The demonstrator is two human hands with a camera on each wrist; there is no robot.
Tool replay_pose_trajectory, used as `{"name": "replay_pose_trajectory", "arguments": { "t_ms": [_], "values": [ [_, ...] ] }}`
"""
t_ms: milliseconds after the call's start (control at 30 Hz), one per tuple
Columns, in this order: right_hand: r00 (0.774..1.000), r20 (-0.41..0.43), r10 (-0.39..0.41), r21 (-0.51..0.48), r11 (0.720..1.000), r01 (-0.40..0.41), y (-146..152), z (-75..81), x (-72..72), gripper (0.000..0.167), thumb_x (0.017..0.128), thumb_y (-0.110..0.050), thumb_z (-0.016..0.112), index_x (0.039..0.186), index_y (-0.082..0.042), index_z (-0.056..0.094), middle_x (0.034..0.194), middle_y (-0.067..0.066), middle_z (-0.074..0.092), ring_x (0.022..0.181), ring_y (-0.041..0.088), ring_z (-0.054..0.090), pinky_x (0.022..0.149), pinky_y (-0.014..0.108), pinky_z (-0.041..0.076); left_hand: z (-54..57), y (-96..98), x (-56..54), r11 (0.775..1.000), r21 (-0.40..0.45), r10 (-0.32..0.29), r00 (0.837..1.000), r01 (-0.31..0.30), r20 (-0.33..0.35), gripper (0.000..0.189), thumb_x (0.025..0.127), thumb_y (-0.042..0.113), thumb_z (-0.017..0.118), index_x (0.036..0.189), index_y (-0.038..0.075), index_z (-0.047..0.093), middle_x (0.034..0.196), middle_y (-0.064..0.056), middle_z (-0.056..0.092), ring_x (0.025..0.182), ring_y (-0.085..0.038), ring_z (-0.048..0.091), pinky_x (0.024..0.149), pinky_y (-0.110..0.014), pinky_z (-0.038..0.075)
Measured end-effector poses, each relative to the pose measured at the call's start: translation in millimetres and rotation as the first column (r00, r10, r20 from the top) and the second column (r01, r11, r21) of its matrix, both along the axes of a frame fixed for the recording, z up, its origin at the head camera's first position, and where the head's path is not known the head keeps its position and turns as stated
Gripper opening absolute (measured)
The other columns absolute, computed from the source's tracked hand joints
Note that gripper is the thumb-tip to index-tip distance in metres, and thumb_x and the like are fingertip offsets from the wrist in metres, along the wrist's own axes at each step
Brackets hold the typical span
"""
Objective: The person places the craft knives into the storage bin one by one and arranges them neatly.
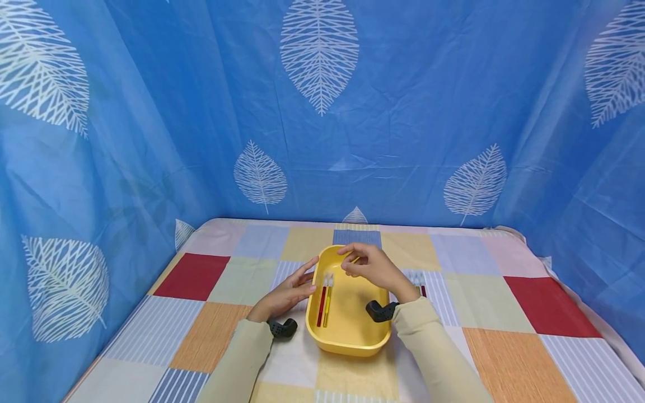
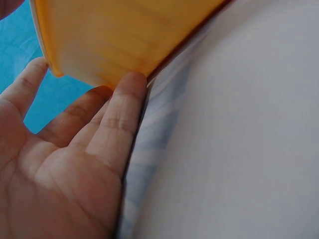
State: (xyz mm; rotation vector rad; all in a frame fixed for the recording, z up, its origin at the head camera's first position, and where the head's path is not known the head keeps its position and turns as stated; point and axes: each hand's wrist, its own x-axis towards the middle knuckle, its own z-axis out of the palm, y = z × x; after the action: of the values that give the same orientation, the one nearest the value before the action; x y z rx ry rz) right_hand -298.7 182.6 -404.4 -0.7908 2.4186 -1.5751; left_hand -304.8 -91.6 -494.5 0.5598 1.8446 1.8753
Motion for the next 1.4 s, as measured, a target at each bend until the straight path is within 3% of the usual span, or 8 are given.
{"name": "replay_pose_trajectory", "arguments": {
  "t_ms": [167, 233, 333, 567, 733, 967, 1167, 1400],
  "values": [
    [0.999, -0.039, 0.000, -0.059, 0.998, -0.002, 8.9, -1.7, 3.6, 0.032, 0.106, 0.003, 0.065, 0.134, 0.017, 0.062, 0.107, 0.021, 0.073, 0.089, 0.014, 0.074, 0.087, 0.040, 0.066, 0.0, -2.9, 1.1, 1.000, 0.018, -0.024, 1.000, 0.024, 0.004, 0.080, 0.111, 0.010, 0.058, 0.176, 0.019, 0.013, 0.176, -0.024, 0.023, 0.162, -0.042, 0.027, 0.126, -0.053, 0.037],
    [0.998, -0.055, -0.006, -0.080, 0.997, 0.002, 12.5, -1.6, 6.0, 0.032, 0.105, 0.005, 0.064, 0.134, 0.017, 0.061, 0.107, 0.022, 0.073, 0.088, 0.011, 0.074, 0.086, 0.039, 0.066, 0.1, -4.1, 1.9, 0.999, 0.027, -0.035, 0.999, 0.036, -0.005, 0.081, 0.111, 0.011, 0.059, 0.176, 0.017, 0.012, 0.176, -0.024, 0.023, 0.162, -0.042, 0.026, 0.126, -0.054, 0.036],
    [0.996, -0.085, -0.026, -0.104, 0.994, 0.018, 18.5, -1.2, 10.1, 0.031, 0.105, 0.006, 0.064, 0.134, 0.018, 0.061, 0.104, 0.020, 0.073, 0.087, 0.011, 0.074, 0.084, 0.034, 0.066, 0.2, -4.8, 2.5, 0.998, 0.034, -0.045, 0.999, 0.045, -0.017, 0.081, 0.111, 0.013, 0.060, 0.176, 0.014, 0.012, 0.176, -0.026, 0.022, 0.162, -0.043, 0.025, 0.126, -0.055, 0.037],
    [0.989, -0.115, -0.092, -0.134, 0.988, 0.076, 34.1, -1.7, 19.9, 0.029, 0.107, 0.002, 0.064, 0.132, 0.016, 0.062, 0.099, -0.001, 0.073, 0.087, 0.010, 0.075, 0.083, 0.030, 0.065, 2.0, -3.1, 4.8, 0.998, 0.040, -0.040, 0.999, 0.041, -0.003, 0.081, 0.110, 0.009, 0.059, 0.176, 0.016, 0.012, 0.176, -0.024, 0.023, 0.162, -0.041, 0.025, 0.126, -0.052, 0.037],
    [0.978, -0.150, -0.147, -0.175, 0.977, 0.120, 45.8, -4.7, 27.1, 0.027, 0.107, 0.002, 0.063, 0.131, 0.016, 0.063, 0.098, -0.005, 0.073, 0.086, 0.010, 0.074, 0.080, 0.028, 0.065, 2.1, -3.4, 5.6, 0.998, 0.042, -0.047, 0.999, 0.047, -0.005, 0.083, 0.110, 0.011, 0.061, 0.176, 0.017, 0.012, 0.176, -0.024, 0.023, 0.162, -0.042, 0.025, 0.126, -0.052, 0.037],
    [0.949, -0.184, -0.257, -0.173, 0.959, 0.227, 66.8, -7.9, 34.1, 0.027, 0.106, 0.001, 0.066, 0.130, 0.013, 0.064, 0.096, 0.002, 0.075, 0.082, 0.014, 0.074, 0.075, 0.025, 0.064, -0.2, -3.3, 3.4, 0.997, 0.034, -0.062, 0.998, 0.063, -0.025, 0.083, 0.110, 0.014, 0.062, 0.176, 0.015, 0.011, 0.176, -0.026, 0.022, 0.162, -0.044, 0.025, 0.126, -0.053, 0.037],
    [0.952, -0.137, -0.274, -0.115, 0.959, 0.259, 83.3, -4.1, 34.7, 0.032, 0.108, -0.004, 0.065, 0.135, 0.011, 0.062, 0.100, -0.006, 0.073, 0.086, 0.013, 0.073, 0.075, 0.028, 0.064, 0.9, -4.6, 3.2, 0.997, 0.030, -0.066, 0.997, 0.067, -0.036, 0.082, 0.111, 0.013, 0.060, 0.176, 0.014, 0.010, 0.176, -0.028, 0.021, 0.162, -0.045, 0.024, 0.126, -0.053, 0.036],
    [0.952, -0.078, -0.295, -0.043, 0.955, 0.292, 103.1, -8.2, 30.5, 0.040, 0.110, -0.011, 0.064, 0.143, 0.010, 0.058, 0.108, 0.004, 0.072, 0.090, 0.013, 0.073, 0.077, 0.029, 0.065, 0.2, -4.9, 2.2, 0.998, 0.031, -0.061, 0.997, 0.062, -0.038, 0.081, 0.111, 0.011, 0.058, 0.176, 0.013, 0.009, 0.175, -0.028, 0.021, 0.162, -0.045, 0.025, 0.126, -0.054, 0.037]
  ]
}}
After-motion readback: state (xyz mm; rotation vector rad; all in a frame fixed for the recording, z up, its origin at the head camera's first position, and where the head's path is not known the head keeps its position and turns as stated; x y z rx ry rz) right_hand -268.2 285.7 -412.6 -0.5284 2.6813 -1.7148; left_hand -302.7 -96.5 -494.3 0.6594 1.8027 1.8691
